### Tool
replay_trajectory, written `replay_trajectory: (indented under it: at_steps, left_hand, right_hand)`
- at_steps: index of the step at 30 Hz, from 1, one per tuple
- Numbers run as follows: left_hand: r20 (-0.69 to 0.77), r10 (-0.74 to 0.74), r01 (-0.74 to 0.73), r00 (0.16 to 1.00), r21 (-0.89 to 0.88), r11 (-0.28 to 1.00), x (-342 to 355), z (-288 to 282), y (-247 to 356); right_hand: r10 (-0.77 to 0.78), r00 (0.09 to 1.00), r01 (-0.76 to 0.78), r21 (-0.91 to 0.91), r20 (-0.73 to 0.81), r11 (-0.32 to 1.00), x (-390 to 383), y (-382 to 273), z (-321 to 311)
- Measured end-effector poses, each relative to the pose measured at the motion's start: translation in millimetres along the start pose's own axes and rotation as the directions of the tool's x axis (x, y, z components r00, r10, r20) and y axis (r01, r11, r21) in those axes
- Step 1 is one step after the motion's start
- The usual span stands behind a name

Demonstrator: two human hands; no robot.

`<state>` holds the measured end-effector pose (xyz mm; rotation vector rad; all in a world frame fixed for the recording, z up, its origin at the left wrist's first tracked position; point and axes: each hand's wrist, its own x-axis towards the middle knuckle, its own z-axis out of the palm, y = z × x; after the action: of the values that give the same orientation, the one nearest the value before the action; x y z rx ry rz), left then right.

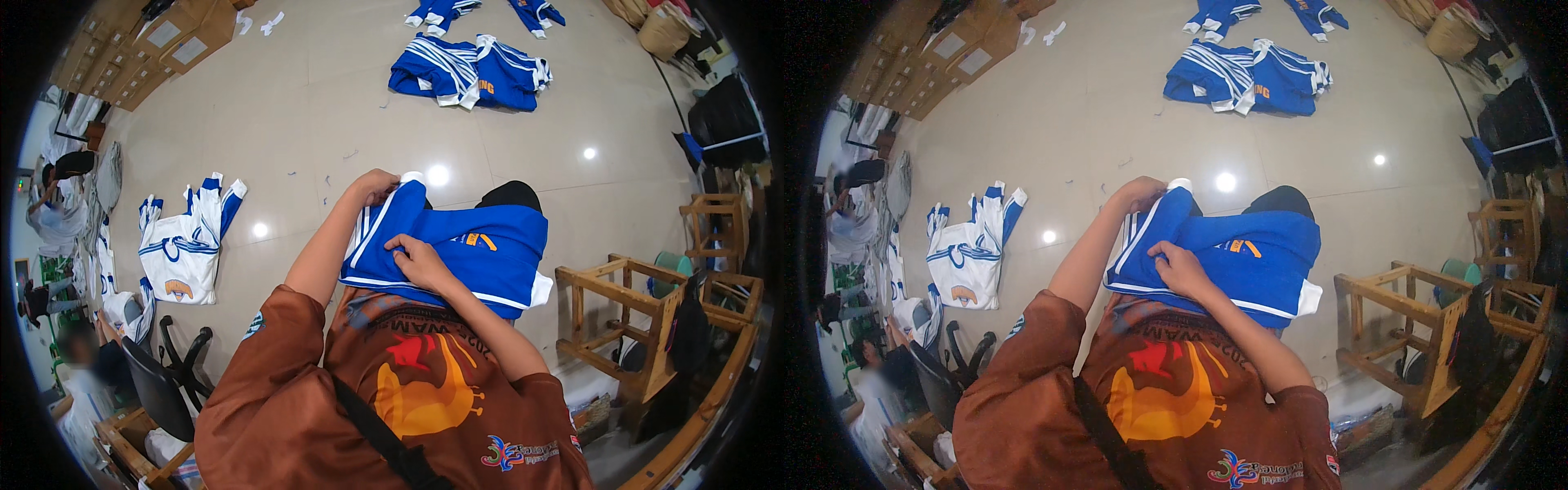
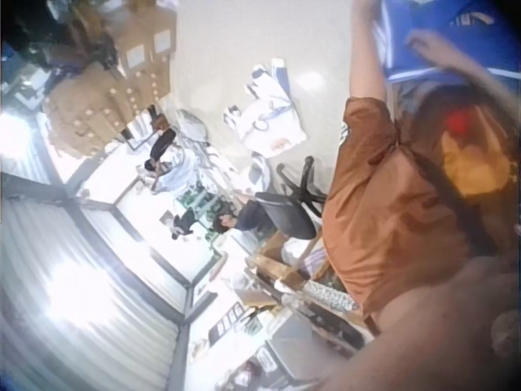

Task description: The person uses scissors to trim white fabric strips and loose threads from the edges of a blue and white sports jersey. They work on the collar and sleeve cuffs, then fold the garment.

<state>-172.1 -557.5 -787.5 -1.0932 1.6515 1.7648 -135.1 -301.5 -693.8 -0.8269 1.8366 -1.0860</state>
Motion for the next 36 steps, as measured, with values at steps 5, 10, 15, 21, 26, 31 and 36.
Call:
replay_trajectory:
  at_steps: [5,10,15,21,26,31,36]
  left_hand:
    - [0.018,-0.086,0.088,0.996,-0.152,0.985,-6.5,14.3,1.4]
    - [0.003,0.064,-0.063,0.998,0.239,0.969,-10.7,22.7,4.3]
    - [-0.266,0.35,-0.335,0.898,0.103,0.937,2.1,28.0,-26.7]
    - [-0.424,0.553,-0.357,0.717,0.459,0.814,-19.6,42.3,-39.9]
    - [-0.393,0.698,-0.185,0.599,0.78,0.598,-88.2,59.2,-36.5]
    - [-0.114,0.855,-0.474,0.506,0.791,0.386,-101.5,77.2,-54.2]
    - [-0.047,0.676,-0.278,0.736,0.889,0.364,-131.4,104.8,-74.0]
  right_hand:
    - [0.028,0.999,-0.027,0.046,-0.026,0.999,-2.0,-3.0,-2.8]
    - [0.011,1.0,-0.011,-0.006,0.01,1.0,2.2,1.9,-4.9]
    - [-0.002,0.997,0.012,-0.142,0.073,0.99,3.4,4.7,1.7]
    - [0.048,0.995,-0.025,-0.249,0.088,0.968,2.3,-18.6,-15.3]
    - [0.107,0.976,-0.184,-0.466,-0.187,0.865,44.8,-34.7,-52.2]
    - [0.364,0.887,-0.452,-0.375,-0.283,0.81,152.7,45.0,-67.0]
    - [0.251,0.865,-0.343,-0.148,-0.434,0.927,155.9,70.5,-48.0]
